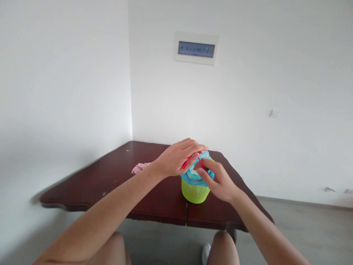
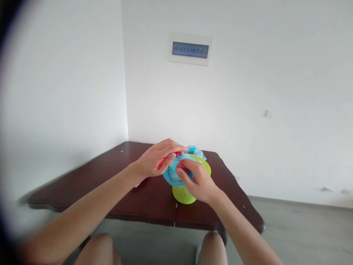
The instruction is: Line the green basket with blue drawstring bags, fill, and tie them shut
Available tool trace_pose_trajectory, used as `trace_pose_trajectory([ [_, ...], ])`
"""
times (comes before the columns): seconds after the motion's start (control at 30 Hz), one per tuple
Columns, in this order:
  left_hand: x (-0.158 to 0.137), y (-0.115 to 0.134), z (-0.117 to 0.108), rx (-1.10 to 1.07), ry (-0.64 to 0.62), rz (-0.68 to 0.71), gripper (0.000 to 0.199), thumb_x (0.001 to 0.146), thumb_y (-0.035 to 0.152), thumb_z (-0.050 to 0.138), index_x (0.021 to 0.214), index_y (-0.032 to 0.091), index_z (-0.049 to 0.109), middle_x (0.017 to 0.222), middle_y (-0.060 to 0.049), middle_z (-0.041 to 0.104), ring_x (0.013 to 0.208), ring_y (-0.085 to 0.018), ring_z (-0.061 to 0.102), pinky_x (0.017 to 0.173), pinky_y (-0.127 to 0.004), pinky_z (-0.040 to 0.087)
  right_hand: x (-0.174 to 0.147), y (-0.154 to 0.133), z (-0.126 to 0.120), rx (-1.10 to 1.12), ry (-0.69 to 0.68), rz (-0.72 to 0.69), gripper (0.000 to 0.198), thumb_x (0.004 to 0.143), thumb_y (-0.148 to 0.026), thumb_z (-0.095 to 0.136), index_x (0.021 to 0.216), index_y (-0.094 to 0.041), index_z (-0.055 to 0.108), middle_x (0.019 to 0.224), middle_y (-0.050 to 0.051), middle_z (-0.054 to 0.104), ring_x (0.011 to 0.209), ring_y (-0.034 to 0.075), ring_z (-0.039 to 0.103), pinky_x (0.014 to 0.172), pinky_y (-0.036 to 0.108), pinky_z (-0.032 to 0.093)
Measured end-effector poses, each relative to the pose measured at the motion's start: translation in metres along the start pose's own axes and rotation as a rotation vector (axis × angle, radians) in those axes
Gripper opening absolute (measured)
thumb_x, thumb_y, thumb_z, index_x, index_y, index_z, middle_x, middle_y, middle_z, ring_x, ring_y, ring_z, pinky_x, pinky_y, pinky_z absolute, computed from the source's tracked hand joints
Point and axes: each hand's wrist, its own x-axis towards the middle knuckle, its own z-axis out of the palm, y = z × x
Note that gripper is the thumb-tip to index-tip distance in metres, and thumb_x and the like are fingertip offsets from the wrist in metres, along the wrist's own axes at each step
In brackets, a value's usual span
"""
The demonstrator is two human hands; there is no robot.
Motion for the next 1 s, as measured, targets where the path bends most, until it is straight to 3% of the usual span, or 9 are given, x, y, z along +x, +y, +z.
trace_pose_trajectory([
  [0.07, -0.002, -0.001, 0.001, -0.057, 0.022, 0.035, 0.036, 0.126, 0.025, 0.045, 0.157, 0.023, 0.064, 0.129, -0.013, 0.084, 0.115, -0.027, 0.079, 0.104, -0.043, 0.068, 0.002, -0.005, -0.002, 0.020, 0.200, -0.064, 0.027, 0.121, -0.049, 0.063, 0.116, -0.024, 0.073, 0.103, 0.004, 0.074, 0.092, 0.020, 0.065, 0.086, 0.036, 0.052],
  [0.17, -0.004, -0.004, 0.000, -0.015, -0.008, 0.118, 0.037, 0.125, 0.025, 0.048, 0.159, 0.022, 0.062, 0.130, -0.015, 0.083, 0.118, -0.028, 0.079, 0.107, -0.046, 0.068, 0.007, -0.007, -0.001, 0.017, 0.240, -0.071, 0.028, 0.116, -0.042, 0.073, 0.140, -0.026, 0.071, 0.127, 0.007, 0.079, 0.112, 0.023, 0.072, 0.101, 0.038, 0.057],
  [0.27, -0.006, -0.006, -0.002, 0.106, -0.065, 0.192, 0.035, 0.123, 0.024, 0.050, 0.156, 0.021, 0.061, 0.126, -0.015, 0.083, 0.116, -0.029, 0.080, 0.107, -0.047, 0.069, 0.011, -0.004, 0.007, -0.015, 0.250, -0.064, 0.012, 0.116, -0.037, 0.072, 0.117, -0.025, 0.074, 0.107, 0.004, 0.077, 0.098, 0.021, 0.071, 0.091, 0.036, 0.056],
  [0.33, -0.007, -0.007, -0.004, 0.168, -0.052, 0.181, 0.035, 0.122, 0.021, 0.051, 0.155, 0.020, 0.062, 0.126, -0.015, 0.083, 0.116, -0.029, 0.080, 0.106, -0.047, 0.070, 0.010, -0.001, 0.011, -0.031, 0.318, -0.113, 0.022, 0.120, -0.034, 0.066, 0.100, -0.025, 0.069, 0.094, 0.002, 0.071, 0.087, 0.019, 0.066, 0.083, 0.035, 0.054],
  [0.5, -0.011, -0.005, -0.004, 0.086, 0.045, 0.087, 0.045, 0.123, 0.021, 0.047, 0.165, 0.022, 0.060, 0.135, -0.016, 0.084, 0.125, -0.029, 0.081, 0.108, -0.047, 0.071, 0.002, -0.001, 0.007, -0.306, 0.191, -0.235, 0.020, 0.119, -0.032, 0.065, 0.101, -0.025, 0.071, 0.104, 0.007, 0.074, 0.096, 0.025, 0.066, 0.090, 0.043, 0.053],
  [0.67, -0.009, 0.004, 0.006, -0.091, -0.018, 0.140, 0.055, 0.128, 0.030, 0.042, 0.182, 0.022, 0.049, 0.160, -0.018, 0.078, 0.148, -0.027, 0.076, 0.129, -0.049, 0.063, -0.001, -0.001, 0.006, -0.046, 0.250, -0.110, 0.034, 0.118, -0.058, 0.066, 0.120, -0.027, 0.080, 0.117, 0.010, 0.078, 0.106, 0.027, 0.071, 0.094, 0.044, 0.059],
  [0.83, -0.007, 0.008, 0.017, -0.150, -0.042, 0.137, 0.063, 0.131, 0.045, 0.032, 0.190, 0.025, 0.038, 0.181, -0.015, 0.062, 0.177, -0.025, 0.048, 0.149, -0.050, 0.039, 0.001, 0.006, 0.014, 0.407, 0.290, 0.122, 0.052, 0.101, -0.079, 0.085, 0.101, -0.027, 0.085, 0.095, 0.005, 0.083, 0.085, 0.023, 0.073, 0.076, 0.034, 0.061],
  [0.9, -0.012, 0.011, 0.020, -0.168, -0.016, 0.121, 0.062, 0.131, 0.051, 0.026, 0.182, 0.026, 0.051, 0.175, -0.012, 0.069, 0.181, -0.025, 0.042, 0.152, -0.052, 0.033, 0.005, 0.014, 0.008, 0.467, 0.363, 0.199, 0.058, 0.100, -0.084, 0.083, 0.097, -0.026, 0.085, 0.087, 0.004, 0.080, 0.077, 0.020, 0.068, 0.071, 0.032, 0.058],
  [1.0, -0.028, 0.021, 0.027, -0.292, 0.069, 0.060, 0.060, 0.131, 0.054, 0.028, 0.143, 0.026, 0.080, 0.133, -0.008, 0.091, 0.148, -0.025, 0.077, 0.142, -0.048, 0.046, 0.013, 0.039, -0.010, 0.295, 0.518, 0.274, 0.066, 0.104, -0.088, 0.073, 0.090, -0.023, 0.080, 0.074, 0.001, 0.068, 0.068, 0.018, 0.056, 0.066, 0.032, 0.048],
])
